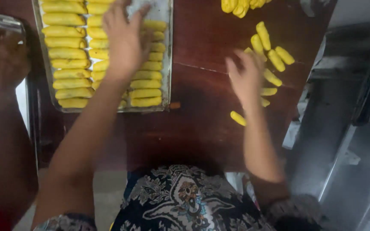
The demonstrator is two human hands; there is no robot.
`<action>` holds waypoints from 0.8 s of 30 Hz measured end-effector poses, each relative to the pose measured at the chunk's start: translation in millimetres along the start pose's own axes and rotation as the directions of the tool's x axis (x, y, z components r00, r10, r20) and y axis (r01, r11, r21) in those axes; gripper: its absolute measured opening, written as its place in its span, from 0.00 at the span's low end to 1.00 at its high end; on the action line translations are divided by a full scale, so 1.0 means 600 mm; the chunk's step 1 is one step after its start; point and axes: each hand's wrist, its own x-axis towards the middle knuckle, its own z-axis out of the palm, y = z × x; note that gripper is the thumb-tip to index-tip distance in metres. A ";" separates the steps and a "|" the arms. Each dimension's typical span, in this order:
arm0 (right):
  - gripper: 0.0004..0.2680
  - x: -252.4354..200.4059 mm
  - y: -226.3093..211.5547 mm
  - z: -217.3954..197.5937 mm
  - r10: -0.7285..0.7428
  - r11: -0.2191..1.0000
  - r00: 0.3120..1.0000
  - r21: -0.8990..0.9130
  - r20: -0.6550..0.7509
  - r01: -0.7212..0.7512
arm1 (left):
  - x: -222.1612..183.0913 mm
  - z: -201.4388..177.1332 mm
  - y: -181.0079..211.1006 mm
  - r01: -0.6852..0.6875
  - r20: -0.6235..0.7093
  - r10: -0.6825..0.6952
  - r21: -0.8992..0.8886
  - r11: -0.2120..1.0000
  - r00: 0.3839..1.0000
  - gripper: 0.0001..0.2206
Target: Rolling small pieces of yellow dough into cylinders and arranging them on a tray.
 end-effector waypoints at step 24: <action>0.10 0.220 -0.134 0.212 -0.297 0.848 0.952 0.480 0.079 0.225 | 0.074 0.011 -0.101 -0.134 0.016 0.139 -0.188 0.973 0.990 0.10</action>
